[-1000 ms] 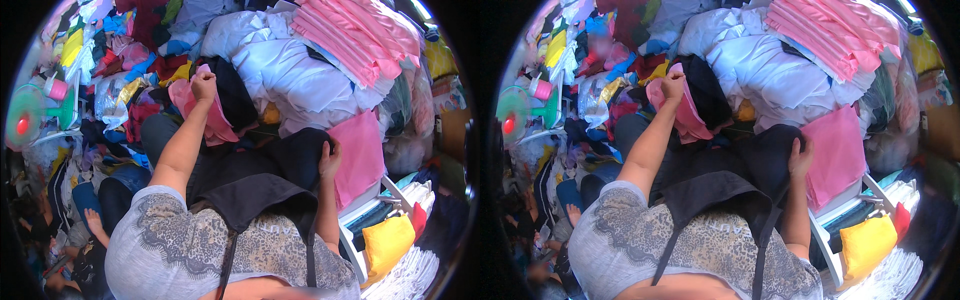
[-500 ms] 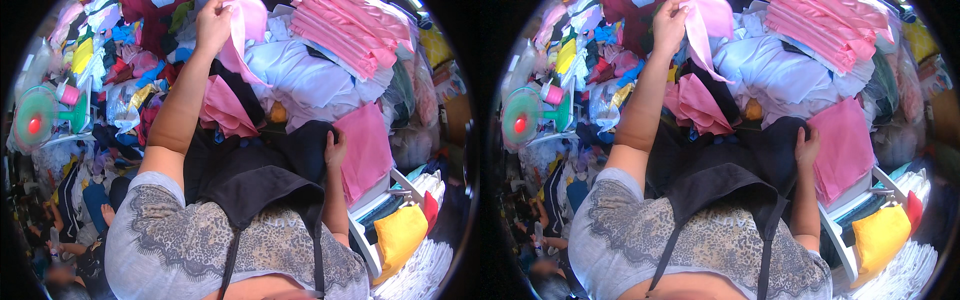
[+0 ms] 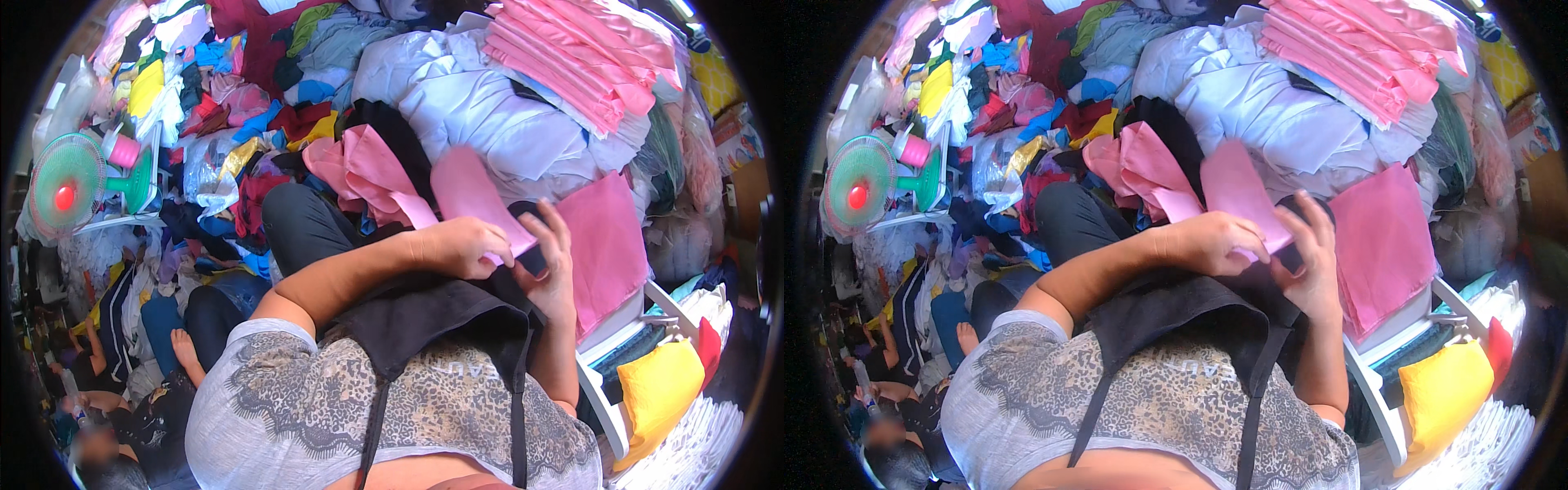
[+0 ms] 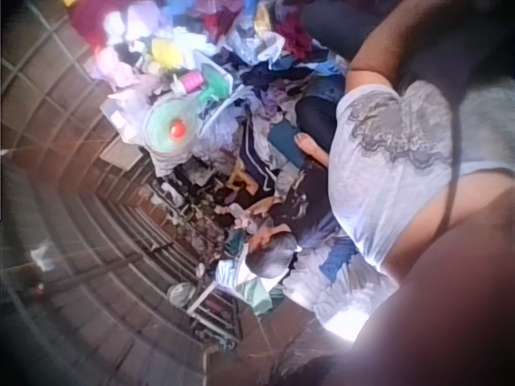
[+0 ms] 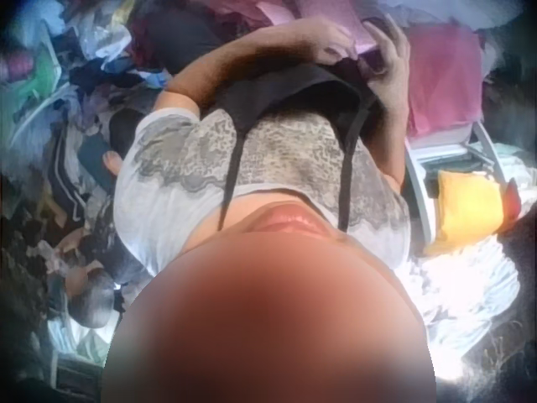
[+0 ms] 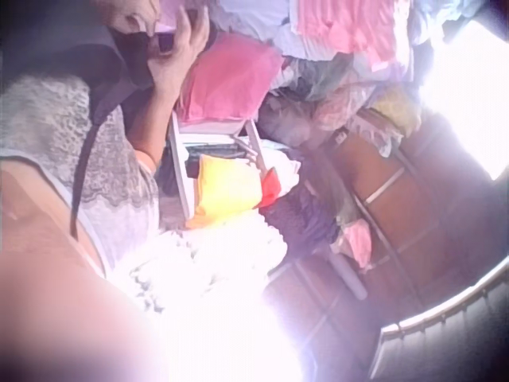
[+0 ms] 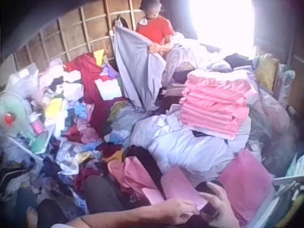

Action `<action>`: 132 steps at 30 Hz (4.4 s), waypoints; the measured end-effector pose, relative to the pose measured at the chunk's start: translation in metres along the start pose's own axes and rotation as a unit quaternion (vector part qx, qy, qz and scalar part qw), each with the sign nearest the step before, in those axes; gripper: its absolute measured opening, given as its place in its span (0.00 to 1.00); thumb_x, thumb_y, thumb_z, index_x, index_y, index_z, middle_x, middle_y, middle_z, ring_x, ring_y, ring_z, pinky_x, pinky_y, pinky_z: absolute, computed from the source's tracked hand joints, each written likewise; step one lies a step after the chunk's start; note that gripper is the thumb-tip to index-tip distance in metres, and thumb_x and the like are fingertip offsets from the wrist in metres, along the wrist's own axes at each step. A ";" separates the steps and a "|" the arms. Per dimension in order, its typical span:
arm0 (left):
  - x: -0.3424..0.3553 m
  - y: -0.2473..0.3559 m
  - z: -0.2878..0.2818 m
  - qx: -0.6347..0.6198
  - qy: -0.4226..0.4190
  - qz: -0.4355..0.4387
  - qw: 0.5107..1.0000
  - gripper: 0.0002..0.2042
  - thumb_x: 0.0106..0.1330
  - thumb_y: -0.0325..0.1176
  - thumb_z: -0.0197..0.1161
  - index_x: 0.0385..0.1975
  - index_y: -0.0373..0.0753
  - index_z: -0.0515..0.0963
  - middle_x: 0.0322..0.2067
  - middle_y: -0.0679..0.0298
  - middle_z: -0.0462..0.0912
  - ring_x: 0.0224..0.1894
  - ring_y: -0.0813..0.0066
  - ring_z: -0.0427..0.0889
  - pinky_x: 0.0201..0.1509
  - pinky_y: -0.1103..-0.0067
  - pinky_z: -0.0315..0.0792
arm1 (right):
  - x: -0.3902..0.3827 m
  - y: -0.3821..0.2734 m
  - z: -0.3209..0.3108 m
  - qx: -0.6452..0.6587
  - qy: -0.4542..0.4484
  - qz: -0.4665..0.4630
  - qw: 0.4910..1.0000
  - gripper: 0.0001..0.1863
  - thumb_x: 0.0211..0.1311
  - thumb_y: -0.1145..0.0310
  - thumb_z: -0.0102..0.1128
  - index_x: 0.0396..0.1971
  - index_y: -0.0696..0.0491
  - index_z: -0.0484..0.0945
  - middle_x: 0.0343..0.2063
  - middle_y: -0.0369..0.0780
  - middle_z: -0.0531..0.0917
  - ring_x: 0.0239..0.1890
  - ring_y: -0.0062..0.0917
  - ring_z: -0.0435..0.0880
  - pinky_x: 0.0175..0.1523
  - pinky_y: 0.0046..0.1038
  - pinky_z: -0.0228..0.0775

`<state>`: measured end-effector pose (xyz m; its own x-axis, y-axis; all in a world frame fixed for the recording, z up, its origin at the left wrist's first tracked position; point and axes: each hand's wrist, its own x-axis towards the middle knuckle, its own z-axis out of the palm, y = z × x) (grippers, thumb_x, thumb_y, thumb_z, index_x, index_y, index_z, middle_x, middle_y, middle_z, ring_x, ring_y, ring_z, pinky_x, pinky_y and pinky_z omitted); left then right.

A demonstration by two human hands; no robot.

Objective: The person sits on the floor and repeatedly picks up pink fabric pieces from a large pile, unfolds them, and folds them into smaller rectangles. The folded pieces are placed into a growing stack on the right side of the frame.

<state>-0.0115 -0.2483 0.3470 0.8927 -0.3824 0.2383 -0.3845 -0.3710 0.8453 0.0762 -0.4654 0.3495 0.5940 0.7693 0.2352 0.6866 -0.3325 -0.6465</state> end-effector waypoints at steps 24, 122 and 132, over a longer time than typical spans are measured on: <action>-0.060 0.027 -0.062 -0.138 0.115 -0.243 0.953 0.06 0.63 0.26 0.67 0.37 0.33 0.82 0.34 0.63 0.84 0.41 0.78 0.80 0.45 0.80 0.72 | -0.080 0.003 -0.135 0.405 0.140 0.034 0.903 0.11 0.41 0.80 0.65 0.20 0.56 0.69 0.27 0.43 0.77 0.27 0.25 0.75 0.30 0.23 0.64; 0.184 -0.040 0.153 -0.631 0.162 -0.512 0.560 0.19 0.70 0.47 0.57 0.47 0.36 0.73 0.41 0.60 0.78 0.49 0.64 0.77 0.63 0.63 0.68 | -0.186 0.225 0.050 -0.296 0.144 0.274 0.904 0.34 0.45 0.74 0.59 0.59 0.44 0.73 0.59 0.36 0.75 0.60 0.34 0.73 0.60 0.39 0.66; 0.186 -0.121 0.272 -0.538 -0.012 -0.612 0.579 0.50 0.65 0.69 0.50 0.73 0.33 0.44 0.70 0.50 0.59 0.73 0.55 0.58 0.72 0.55 0.51 | -0.167 0.243 0.010 -0.133 0.194 0.415 0.879 0.22 0.52 0.75 0.51 0.50 0.54 0.79 0.40 0.46 0.85 0.44 0.45 0.83 0.50 0.39 0.74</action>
<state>0.1374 -0.5050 0.1594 0.3327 -0.4071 -0.8506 0.9140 0.3614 0.1846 0.1400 -0.6691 0.1461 0.9994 -0.0242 0.0258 -0.0068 -0.8465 -0.5324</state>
